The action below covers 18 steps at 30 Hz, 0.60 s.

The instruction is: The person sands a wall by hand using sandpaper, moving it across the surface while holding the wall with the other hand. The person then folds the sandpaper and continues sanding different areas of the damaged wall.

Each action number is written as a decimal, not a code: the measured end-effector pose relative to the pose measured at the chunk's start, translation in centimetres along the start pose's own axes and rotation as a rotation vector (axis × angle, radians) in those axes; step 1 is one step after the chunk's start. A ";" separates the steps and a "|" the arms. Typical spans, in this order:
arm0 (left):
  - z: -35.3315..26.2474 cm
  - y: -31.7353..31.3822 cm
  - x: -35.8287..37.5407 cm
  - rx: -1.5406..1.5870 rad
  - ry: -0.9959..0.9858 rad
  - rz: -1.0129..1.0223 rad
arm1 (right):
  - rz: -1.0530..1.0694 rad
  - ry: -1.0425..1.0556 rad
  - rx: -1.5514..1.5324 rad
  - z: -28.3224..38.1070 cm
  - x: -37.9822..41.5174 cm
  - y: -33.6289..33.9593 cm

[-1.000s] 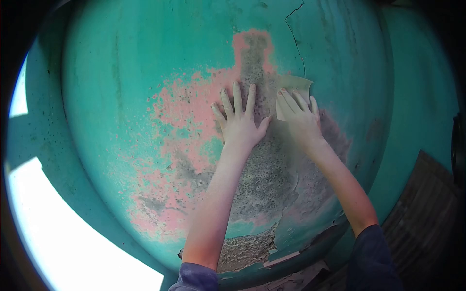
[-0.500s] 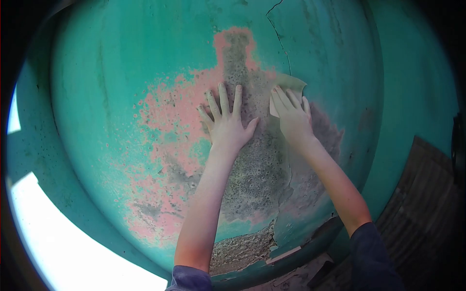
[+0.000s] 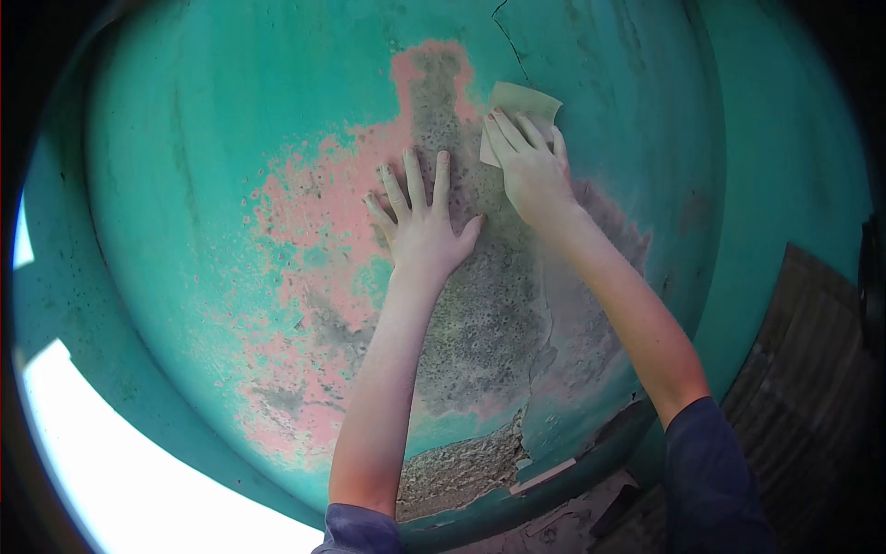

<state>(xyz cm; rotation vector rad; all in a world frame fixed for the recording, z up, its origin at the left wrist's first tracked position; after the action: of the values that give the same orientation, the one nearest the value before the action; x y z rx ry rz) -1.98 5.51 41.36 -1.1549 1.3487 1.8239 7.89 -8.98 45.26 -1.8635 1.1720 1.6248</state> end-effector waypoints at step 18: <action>0.0 0.0 0.0 0.019 -0.003 0.003 | 0.101 -0.023 -0.001 -0.5 4.9 -0.4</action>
<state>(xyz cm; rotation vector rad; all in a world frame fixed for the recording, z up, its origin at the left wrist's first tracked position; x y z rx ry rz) -2.03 5.50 41.35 -1.1408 1.3638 1.8104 8.36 -10.75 40.65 -1.8077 1.2743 1.6966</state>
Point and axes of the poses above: each hand's wrist, its own x-axis away from the middle knuckle, its own y-axis out of the back of the hand, z = x × y, the point moved 3 cm from there along -x, towards the middle knuckle, and after that the axes turned 4 degrees about z, right-handed, at the moved point
